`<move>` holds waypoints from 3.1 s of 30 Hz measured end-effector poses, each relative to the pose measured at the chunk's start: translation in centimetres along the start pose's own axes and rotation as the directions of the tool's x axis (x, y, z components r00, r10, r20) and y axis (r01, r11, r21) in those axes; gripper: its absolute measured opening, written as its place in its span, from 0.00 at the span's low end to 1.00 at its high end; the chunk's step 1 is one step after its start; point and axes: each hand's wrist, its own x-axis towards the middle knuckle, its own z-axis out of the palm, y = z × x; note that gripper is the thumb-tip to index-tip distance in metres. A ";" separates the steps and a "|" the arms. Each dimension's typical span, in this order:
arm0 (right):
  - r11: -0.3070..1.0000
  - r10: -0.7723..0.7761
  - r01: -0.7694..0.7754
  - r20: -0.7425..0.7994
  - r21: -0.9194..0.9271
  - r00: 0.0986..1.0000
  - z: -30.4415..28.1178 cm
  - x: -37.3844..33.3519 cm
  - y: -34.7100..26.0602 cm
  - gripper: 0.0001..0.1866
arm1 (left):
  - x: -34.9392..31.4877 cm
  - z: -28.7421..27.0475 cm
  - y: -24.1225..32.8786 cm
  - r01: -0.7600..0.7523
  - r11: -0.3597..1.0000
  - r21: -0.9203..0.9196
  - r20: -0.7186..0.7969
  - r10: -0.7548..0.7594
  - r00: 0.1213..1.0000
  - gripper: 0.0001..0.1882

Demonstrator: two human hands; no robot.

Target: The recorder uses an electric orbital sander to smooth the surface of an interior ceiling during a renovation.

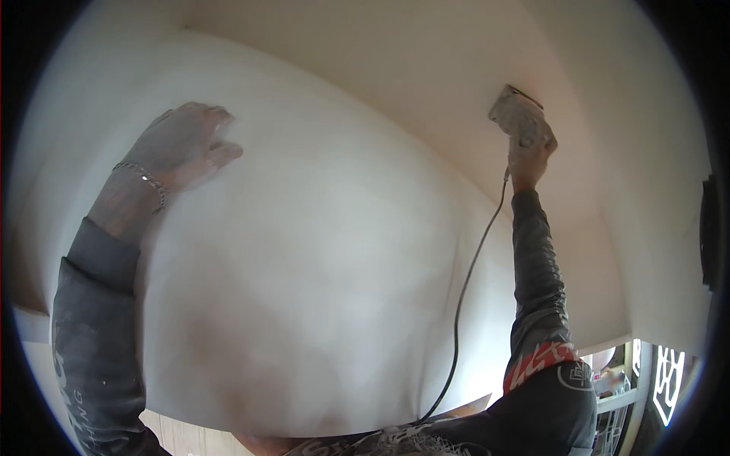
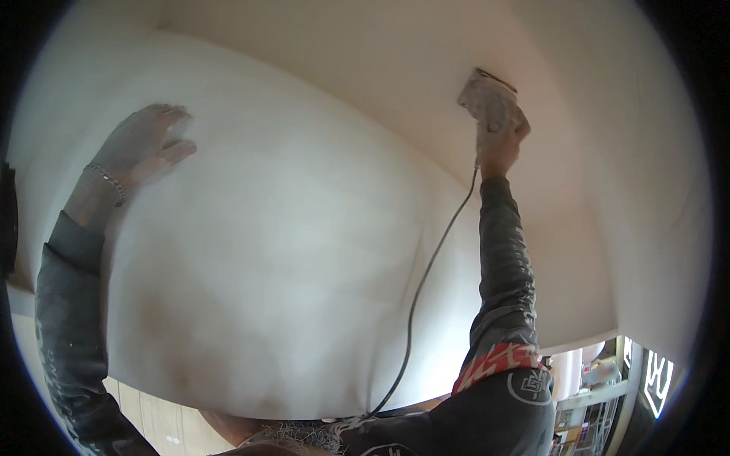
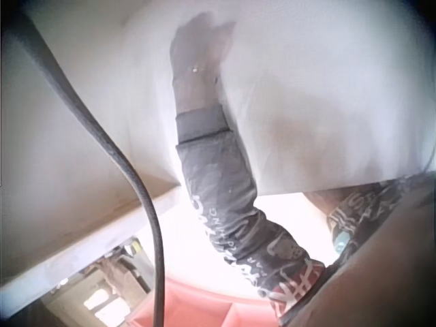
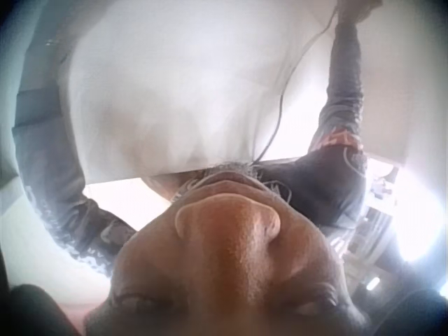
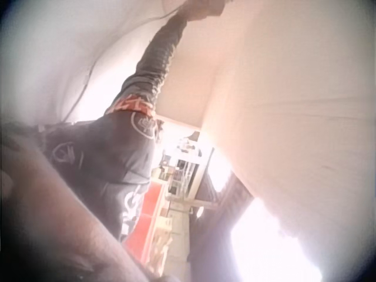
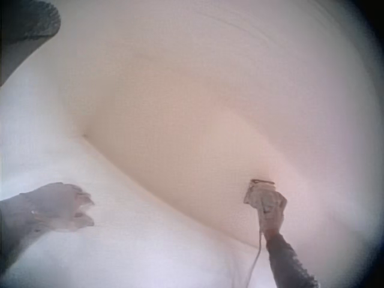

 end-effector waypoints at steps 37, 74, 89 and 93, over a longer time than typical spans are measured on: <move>0.903 -0.421 0.412 0.059 0.125 0.905 -1.7 3.5 -11.7 0.28 | -0.9 9.0 12.7 -0.126 0.992 0.008 0.016 0.126 0.992 0.25; 0.754 -0.589 0.649 0.338 -0.096 0.734 1.2 8.7 -7.7 0.36 | 2.7 11.9 11.0 0.009 1.000 -0.002 0.340 -0.007 0.940 0.29; 0.769 -0.542 0.622 0.366 -0.147 0.756 0.9 7.0 2.2 0.40 | 4.2 14.1 10.1 -0.048 0.997 -0.052 0.176 0.057 0.983 0.28; 0.823 -0.470 0.555 0.404 -0.122 0.785 1.1 5.6 3.3 0.41 | 4.9 12.9 8.8 -0.007 0.995 -0.097 0.278 0.034 0.960 0.28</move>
